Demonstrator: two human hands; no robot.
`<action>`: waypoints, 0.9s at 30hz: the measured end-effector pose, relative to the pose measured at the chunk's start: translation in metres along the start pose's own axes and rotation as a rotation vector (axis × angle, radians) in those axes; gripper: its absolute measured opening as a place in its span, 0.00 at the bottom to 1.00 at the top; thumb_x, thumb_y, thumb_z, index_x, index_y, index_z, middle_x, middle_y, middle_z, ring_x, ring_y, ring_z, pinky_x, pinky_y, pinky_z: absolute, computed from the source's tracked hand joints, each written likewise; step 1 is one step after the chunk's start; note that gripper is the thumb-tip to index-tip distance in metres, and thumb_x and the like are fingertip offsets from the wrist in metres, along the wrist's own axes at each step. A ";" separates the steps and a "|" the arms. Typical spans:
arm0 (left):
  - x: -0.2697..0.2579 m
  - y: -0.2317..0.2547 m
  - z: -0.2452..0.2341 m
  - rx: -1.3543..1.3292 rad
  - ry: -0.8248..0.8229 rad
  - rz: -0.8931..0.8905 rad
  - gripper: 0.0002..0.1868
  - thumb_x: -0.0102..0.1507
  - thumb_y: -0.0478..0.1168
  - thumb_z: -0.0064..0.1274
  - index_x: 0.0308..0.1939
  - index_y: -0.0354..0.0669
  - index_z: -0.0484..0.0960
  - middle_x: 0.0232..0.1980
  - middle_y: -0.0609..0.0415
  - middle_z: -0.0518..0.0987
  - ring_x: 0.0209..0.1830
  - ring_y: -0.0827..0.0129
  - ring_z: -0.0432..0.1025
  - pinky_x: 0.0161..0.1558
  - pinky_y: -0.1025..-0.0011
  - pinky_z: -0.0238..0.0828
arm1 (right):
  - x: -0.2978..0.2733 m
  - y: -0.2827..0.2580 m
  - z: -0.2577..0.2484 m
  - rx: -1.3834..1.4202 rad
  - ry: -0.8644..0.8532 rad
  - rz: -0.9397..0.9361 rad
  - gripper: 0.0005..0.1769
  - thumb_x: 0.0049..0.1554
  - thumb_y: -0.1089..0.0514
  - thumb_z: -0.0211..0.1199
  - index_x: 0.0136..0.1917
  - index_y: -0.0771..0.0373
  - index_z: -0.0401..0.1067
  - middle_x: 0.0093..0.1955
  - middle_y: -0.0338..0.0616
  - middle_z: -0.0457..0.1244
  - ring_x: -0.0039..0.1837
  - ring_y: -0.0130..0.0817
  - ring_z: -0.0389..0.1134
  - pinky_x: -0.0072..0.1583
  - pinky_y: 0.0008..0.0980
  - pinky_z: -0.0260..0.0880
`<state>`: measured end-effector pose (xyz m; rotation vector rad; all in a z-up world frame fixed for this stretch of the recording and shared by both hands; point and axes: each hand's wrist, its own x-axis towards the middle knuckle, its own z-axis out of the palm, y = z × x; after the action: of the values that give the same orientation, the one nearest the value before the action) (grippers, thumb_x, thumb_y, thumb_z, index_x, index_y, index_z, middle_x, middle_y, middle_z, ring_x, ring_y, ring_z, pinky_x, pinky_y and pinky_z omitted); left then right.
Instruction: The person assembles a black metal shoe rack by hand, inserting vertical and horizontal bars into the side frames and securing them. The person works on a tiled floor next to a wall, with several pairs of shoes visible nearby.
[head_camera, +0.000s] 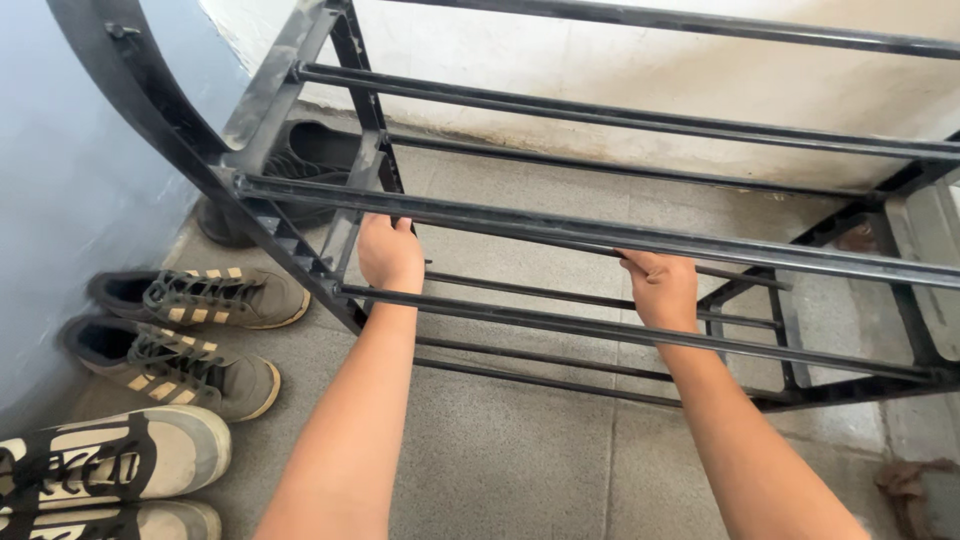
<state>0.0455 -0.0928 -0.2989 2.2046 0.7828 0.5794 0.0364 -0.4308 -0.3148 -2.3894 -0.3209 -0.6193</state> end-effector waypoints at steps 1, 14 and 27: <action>-0.001 0.001 0.000 0.000 0.002 -0.009 0.08 0.64 0.39 0.55 0.47 0.45 0.82 0.51 0.53 0.81 0.52 0.51 0.76 0.48 0.55 0.72 | 0.001 0.003 0.002 0.008 0.002 0.017 0.10 0.55 0.65 0.69 0.52 0.59 0.82 0.47 0.50 0.72 0.47 0.42 0.74 0.49 0.35 0.71; 0.001 -0.001 -0.002 0.020 -0.020 -0.048 0.10 0.64 0.39 0.56 0.49 0.46 0.80 0.52 0.53 0.82 0.53 0.51 0.76 0.49 0.55 0.72 | -0.004 0.015 0.017 0.082 0.014 0.041 0.12 0.55 0.66 0.69 0.53 0.59 0.82 0.51 0.48 0.72 0.51 0.41 0.75 0.53 0.33 0.72; 0.022 -0.014 0.009 0.007 -0.097 -0.034 0.20 0.63 0.54 0.58 0.53 0.49 0.83 0.54 0.52 0.82 0.55 0.52 0.76 0.51 0.56 0.72 | -0.002 0.009 0.013 0.099 0.017 0.059 0.12 0.54 0.66 0.70 0.53 0.59 0.82 0.48 0.48 0.72 0.45 0.42 0.74 0.47 0.34 0.71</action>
<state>0.0615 -0.0743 -0.3119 2.2043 0.7712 0.4505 0.0429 -0.4291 -0.3293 -2.2890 -0.2672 -0.5825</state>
